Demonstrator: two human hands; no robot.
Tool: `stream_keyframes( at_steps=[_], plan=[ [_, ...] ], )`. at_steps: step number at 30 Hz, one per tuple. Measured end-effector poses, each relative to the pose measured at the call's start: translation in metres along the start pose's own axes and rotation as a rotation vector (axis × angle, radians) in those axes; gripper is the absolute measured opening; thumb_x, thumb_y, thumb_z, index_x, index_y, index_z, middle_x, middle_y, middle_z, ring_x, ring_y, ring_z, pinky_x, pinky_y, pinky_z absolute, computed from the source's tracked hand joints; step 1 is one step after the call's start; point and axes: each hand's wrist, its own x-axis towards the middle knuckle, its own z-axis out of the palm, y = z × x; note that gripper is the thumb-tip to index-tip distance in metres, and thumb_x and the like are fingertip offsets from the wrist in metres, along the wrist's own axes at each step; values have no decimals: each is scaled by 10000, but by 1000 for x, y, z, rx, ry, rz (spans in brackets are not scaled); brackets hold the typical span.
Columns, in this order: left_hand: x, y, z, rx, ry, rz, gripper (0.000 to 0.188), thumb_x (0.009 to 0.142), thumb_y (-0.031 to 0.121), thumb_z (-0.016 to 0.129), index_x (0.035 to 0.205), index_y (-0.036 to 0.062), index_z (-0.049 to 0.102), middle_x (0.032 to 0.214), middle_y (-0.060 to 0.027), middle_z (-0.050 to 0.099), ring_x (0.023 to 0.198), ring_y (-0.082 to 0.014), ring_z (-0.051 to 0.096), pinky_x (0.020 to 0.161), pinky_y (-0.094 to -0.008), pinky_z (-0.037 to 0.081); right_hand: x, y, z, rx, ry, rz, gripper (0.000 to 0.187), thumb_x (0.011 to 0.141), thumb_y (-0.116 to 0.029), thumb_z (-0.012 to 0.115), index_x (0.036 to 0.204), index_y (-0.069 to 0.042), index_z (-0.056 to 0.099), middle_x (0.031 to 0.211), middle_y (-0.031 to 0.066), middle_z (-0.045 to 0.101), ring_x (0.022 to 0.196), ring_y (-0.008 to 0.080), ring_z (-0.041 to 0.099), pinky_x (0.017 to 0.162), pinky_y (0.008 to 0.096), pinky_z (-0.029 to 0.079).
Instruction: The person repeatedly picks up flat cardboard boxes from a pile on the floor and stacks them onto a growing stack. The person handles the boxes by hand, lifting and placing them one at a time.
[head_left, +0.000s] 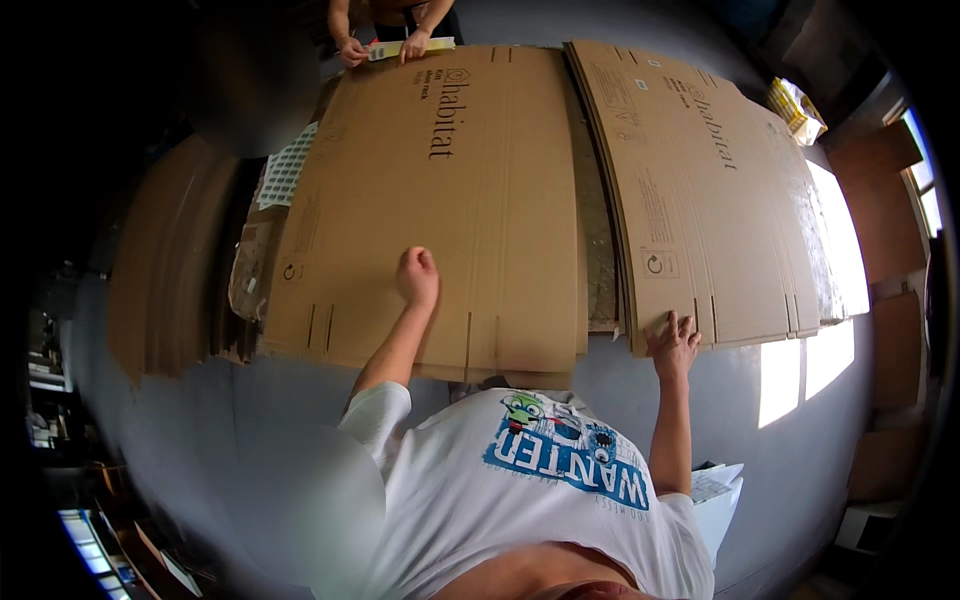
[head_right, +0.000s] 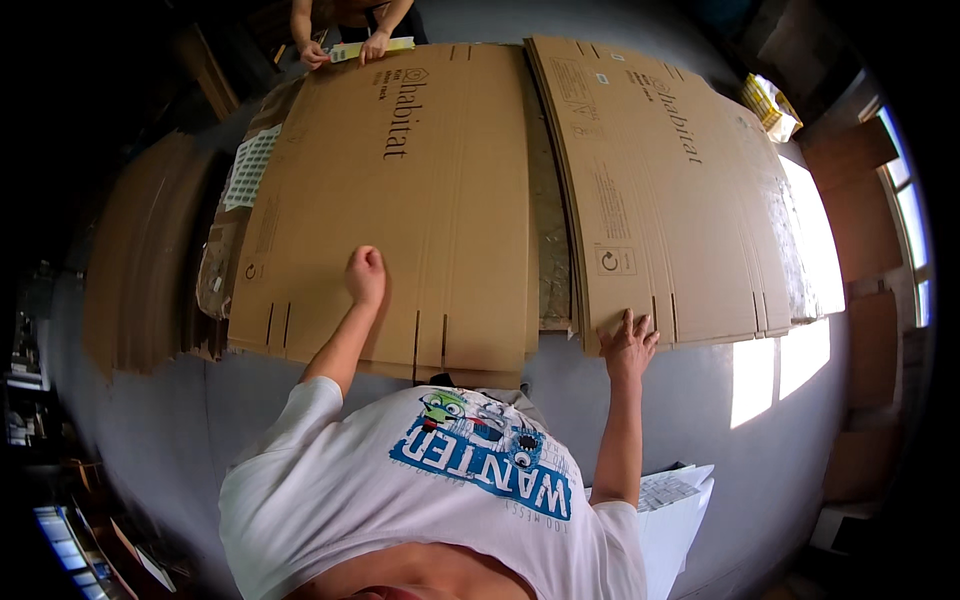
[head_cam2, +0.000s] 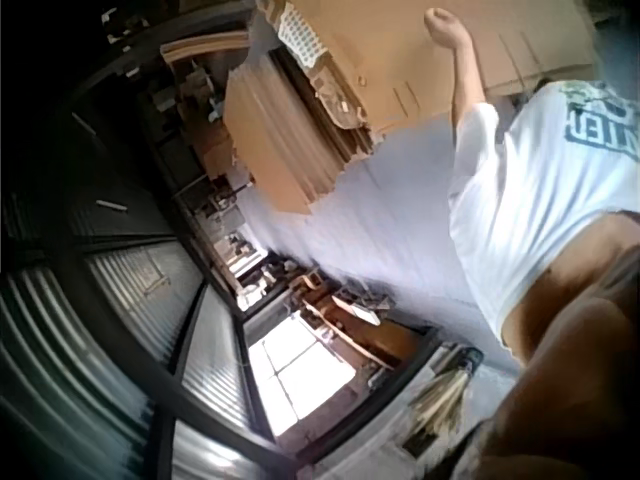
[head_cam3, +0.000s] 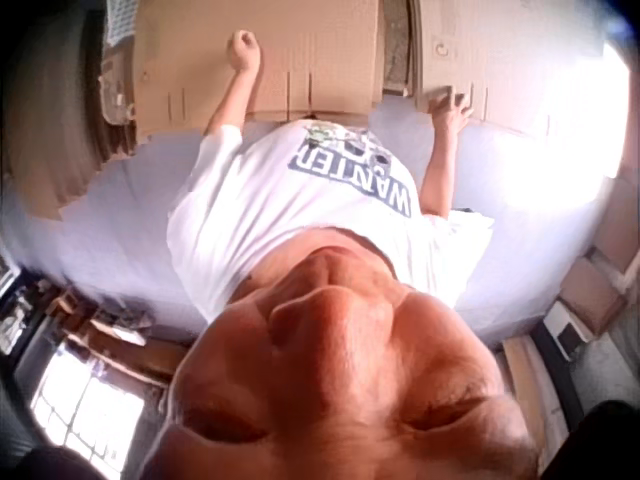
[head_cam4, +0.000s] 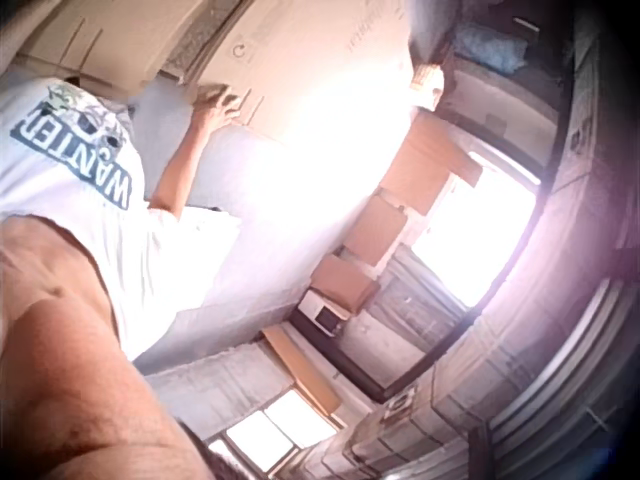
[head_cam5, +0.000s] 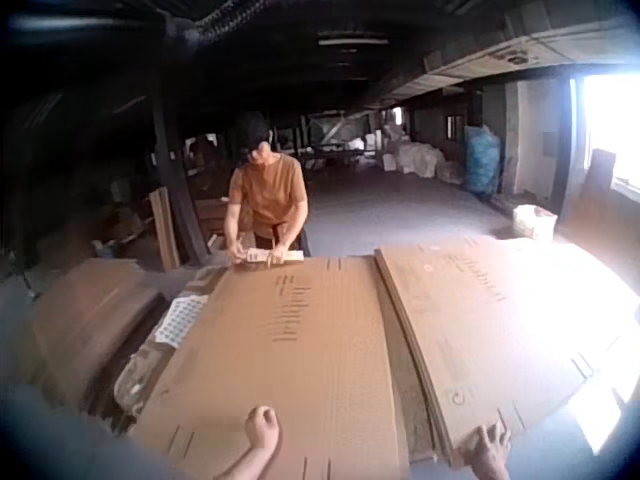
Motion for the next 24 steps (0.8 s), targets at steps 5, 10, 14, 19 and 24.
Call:
stream_keyframes(
  at_steps=[5, 10, 14, 19, 24],
  plan=[
    [50, -160, -140, 774, -99, -375, 380, 860, 257, 590, 1140, 15, 504, 1141, -189, 479, 990, -320, 526, 785, -419, 484, -16, -66, -14, 200, 64, -288, 555, 786, -355, 654, 1228, -48, 518, 1269, 203, 487, 1177, 382, 445, 966, 442, 380],
    [46, -217, -190, 951, -165, -505, 547, 869, 420, 558, 1205, -6, 485, 1168, -169, 480, 1038, -314, 505, 867, -407, 454, -48, -155, 13, 303, -145, -228, 386, 758, -332, 663, 967, -9, 633, 1024, 204, 606, 928, 355, 567, 790, 426, 480],
    [47, -215, -197, 937, -143, -471, 598, 871, 490, 530, 1204, -6, 498, 1175, -155, 480, 1055, -313, 487, 874, -409, 444, -50, -160, 18, 240, -162, -279, 360, 745, -336, 683, 846, 9, 652, 856, 207, 639, 840, 344, 606, 718, 414, 491],
    [68, -224, -210, 896, -260, -663, 785, 740, 675, 568, 1158, 11, 548, 1187, -167, 460, 1073, -346, 454, 873, -453, 425, -36, -162, 19, 451, -215, -184, 347, 740, -307, 716, 755, 32, 643, 712, 143, 652, 643, 229, 623, 586, 349, 482],
    [87, -241, -217, 865, -441, -752, 862, 680, 748, 564, 1231, 88, 526, 1298, -163, 409, 1098, -384, 469, 894, -471, 441, -27, -156, 38, 959, -290, 55, 342, 753, -311, 737, 764, 17, 639, 667, 41, 616, 606, 90, 530, 527, 285, 423]
  ],
)
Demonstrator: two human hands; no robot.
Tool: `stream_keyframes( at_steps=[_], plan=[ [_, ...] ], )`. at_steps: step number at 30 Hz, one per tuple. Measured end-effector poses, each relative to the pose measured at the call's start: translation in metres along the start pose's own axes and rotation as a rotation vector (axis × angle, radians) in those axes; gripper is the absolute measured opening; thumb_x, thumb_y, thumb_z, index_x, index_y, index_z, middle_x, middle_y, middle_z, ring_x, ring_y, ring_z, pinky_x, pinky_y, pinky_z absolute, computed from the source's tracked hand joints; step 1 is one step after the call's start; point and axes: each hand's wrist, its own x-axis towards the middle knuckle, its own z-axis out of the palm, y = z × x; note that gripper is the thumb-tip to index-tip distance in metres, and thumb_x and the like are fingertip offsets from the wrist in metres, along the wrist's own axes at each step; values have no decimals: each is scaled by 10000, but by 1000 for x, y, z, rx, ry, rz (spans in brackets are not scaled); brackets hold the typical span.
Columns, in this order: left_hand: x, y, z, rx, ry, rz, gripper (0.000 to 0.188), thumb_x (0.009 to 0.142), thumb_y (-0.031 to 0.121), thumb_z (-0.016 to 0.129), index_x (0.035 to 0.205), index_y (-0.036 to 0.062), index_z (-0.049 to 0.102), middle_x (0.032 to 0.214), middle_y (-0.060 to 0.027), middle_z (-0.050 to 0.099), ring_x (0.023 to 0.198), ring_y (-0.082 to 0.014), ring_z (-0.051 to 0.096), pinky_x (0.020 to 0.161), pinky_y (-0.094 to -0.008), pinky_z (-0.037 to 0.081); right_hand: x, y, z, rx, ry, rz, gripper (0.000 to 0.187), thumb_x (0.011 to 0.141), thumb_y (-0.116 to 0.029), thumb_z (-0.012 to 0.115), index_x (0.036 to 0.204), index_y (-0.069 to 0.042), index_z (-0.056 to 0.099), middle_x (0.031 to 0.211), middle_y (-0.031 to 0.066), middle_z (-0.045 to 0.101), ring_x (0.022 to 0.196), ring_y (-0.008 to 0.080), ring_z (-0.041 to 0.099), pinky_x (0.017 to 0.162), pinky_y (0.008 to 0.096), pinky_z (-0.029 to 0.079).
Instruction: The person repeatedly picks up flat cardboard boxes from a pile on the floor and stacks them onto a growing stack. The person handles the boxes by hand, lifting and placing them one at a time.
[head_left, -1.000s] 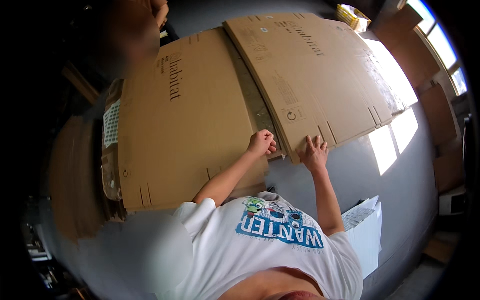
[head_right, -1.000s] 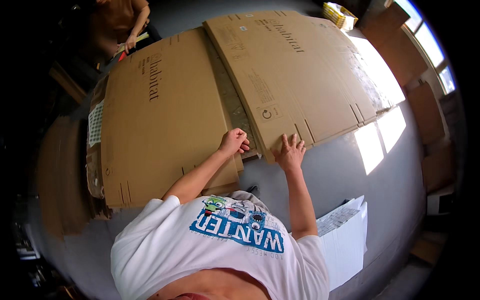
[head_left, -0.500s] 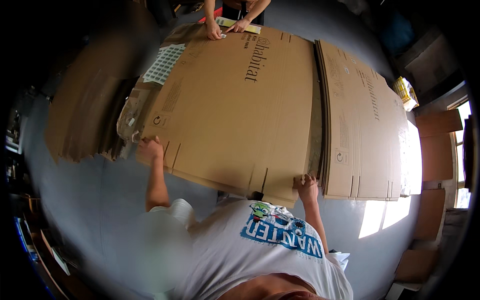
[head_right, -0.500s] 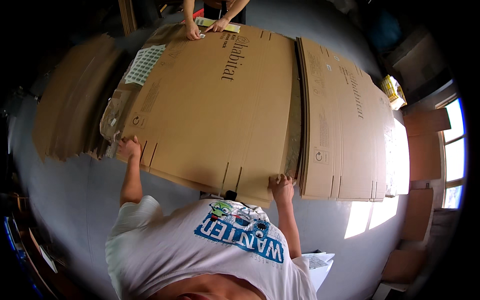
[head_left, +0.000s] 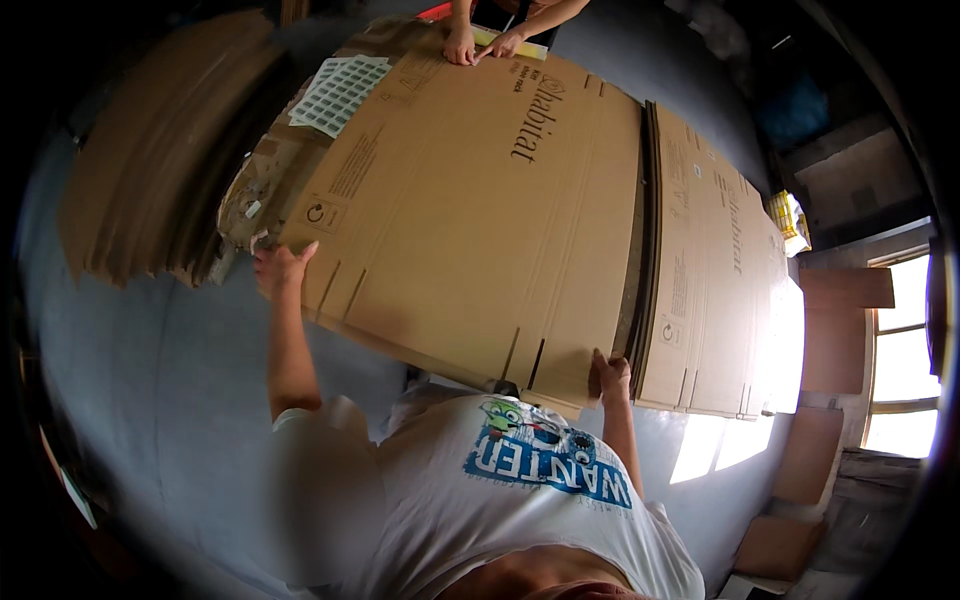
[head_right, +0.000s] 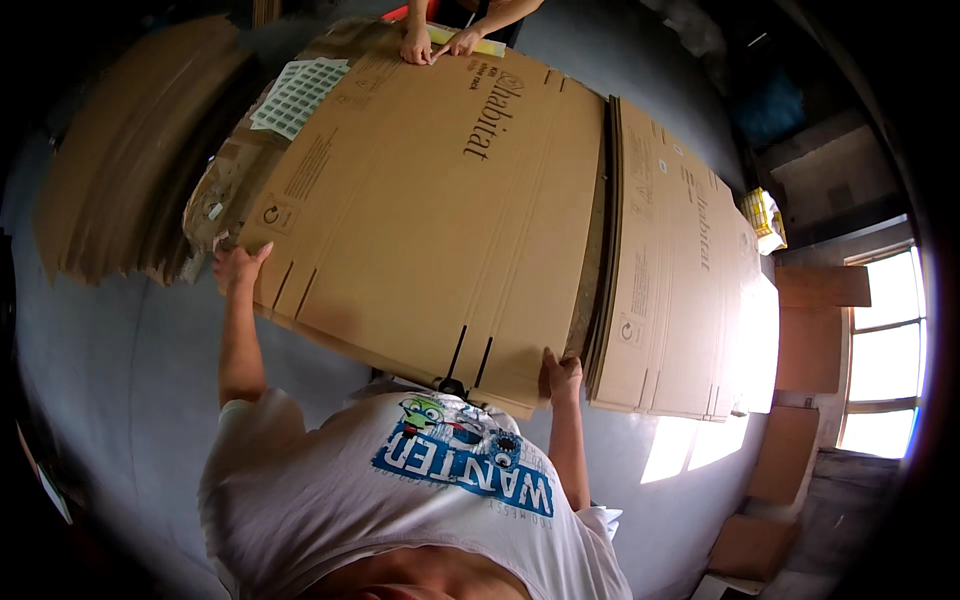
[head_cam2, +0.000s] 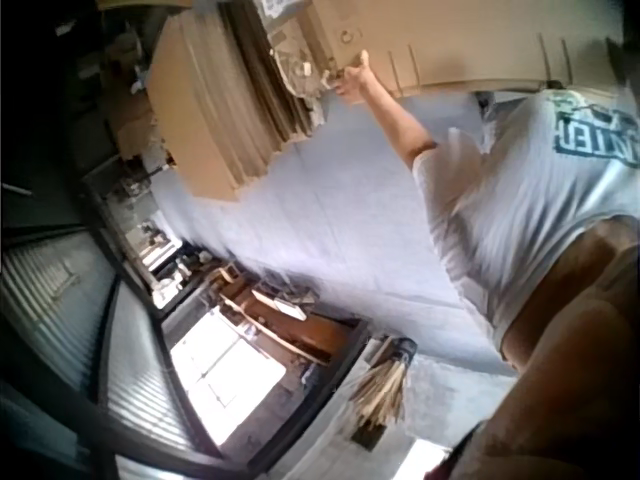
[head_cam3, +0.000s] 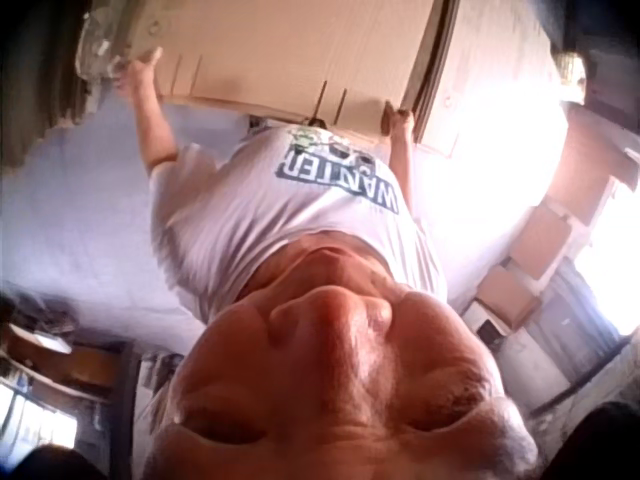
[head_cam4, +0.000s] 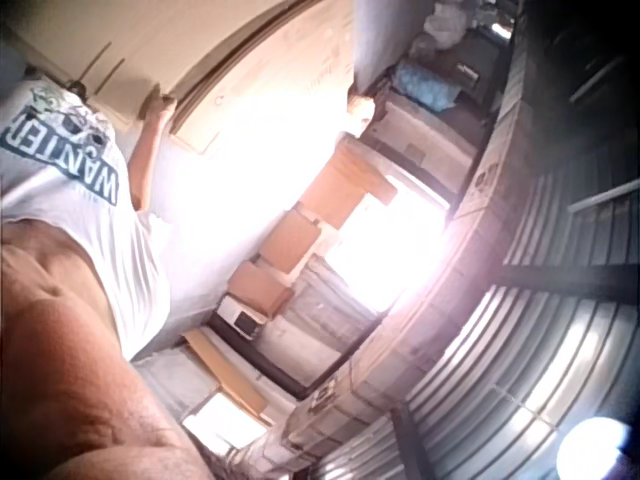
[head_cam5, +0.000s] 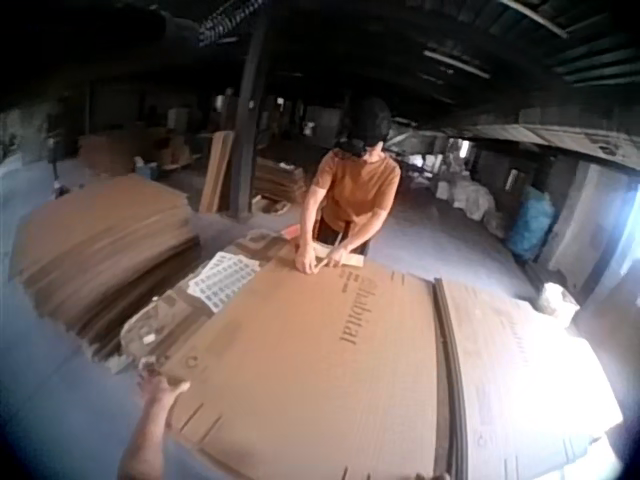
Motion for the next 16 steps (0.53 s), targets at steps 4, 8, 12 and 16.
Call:
stream_keyframes(
  at_steps=[4, 8, 12, 16],
  plan=[
    [16, -13, 13, -80, 123, 11, 690, 782, 649, 539, 1188, 92, 563, 1255, -162, 469, 1076, -361, 510, 856, -469, 477, 9, 15, 12, -166, 33, 47, 378, 763, -335, 732, 740, 24, 618, 668, 53, 593, 632, 107, 508, 561, 299, 430],
    [39, -28, 12, -107, 122, 17, 537, 872, 535, 490, 1026, 37, 618, 1149, -177, 538, 1013, -323, 569, 772, -455, 508, 14, 27, 17, -259, 82, -52, 397, 754, -340, 743, 731, 33, 608, 675, 55, 592, 642, 121, 510, 571, 307, 435],
    [28, -11, -18, -239, 58, 0, 491, 874, 502, 503, 985, 39, 623, 1096, -172, 577, 1008, -292, 581, 782, -429, 521, 3, 23, 12, -183, 85, -13, 414, 740, -342, 759, 771, 47, 622, 691, 66, 605, 652, 129, 524, 584, 308, 443],
    [87, -37, 42, -363, -18, 90, 597, 882, 578, 430, 1303, 157, 477, 1276, -198, 507, 1113, -286, 550, 879, -438, 487, 0, 10, 13, -57, 24, 57, 435, 729, -365, 768, 832, 40, 648, 703, 100, 627, 642, 142, 536, 591, 325, 454]
  ],
)
